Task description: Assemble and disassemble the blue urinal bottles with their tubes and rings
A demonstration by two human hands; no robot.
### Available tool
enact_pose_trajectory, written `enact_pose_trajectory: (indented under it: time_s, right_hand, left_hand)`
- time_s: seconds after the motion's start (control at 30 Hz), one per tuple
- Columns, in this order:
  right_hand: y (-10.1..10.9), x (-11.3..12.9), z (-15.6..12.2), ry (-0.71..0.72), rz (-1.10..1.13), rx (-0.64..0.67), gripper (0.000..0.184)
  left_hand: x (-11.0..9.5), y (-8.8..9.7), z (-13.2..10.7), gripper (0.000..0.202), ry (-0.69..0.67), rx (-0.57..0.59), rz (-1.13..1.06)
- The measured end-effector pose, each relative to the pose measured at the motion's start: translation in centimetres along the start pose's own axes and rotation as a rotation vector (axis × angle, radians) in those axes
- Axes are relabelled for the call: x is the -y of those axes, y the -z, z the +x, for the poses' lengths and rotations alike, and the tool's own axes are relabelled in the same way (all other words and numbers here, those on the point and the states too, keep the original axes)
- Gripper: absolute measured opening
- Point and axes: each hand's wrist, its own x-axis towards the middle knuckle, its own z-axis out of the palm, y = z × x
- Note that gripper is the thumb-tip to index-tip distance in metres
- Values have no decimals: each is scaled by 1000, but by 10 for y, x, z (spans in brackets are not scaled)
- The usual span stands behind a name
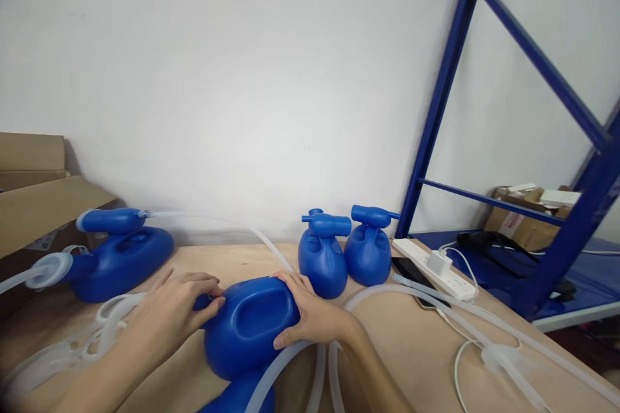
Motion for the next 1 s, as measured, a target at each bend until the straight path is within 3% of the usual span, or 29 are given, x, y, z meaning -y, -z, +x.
enact_pose_trajectory:
  time_s: [0.07, 0.37, 0.53, 0.7, 0.83, 1.0]
  right_hand:
    - [1, 2, -2, -3, -6, 13, 134]
    - [3, -7, 1, 34, -52, 36, 137]
    - [2, -13, 2, 85, -63, 19, 138]
    - [0, -7, -6, 126, -75, -58, 123]
    - [-1, -2, -12, 108, -74, -114, 110]
    - [-1, -7, -12, 126, -64, -123, 111]
  left_hand:
    - [-1, 4, 0, 26, 53, 42, -21]
    - [3, -1, 7, 23, 10, 66, -16]
    - [1, -6, 3, 38, -40, 61, 80]
    - [6, -2, -2, 43, -129, 59, 69]
    - [30, 8, -7, 54, -148, 75, 8]
    - [73, 24, -17, 67, 3, 93, -48]
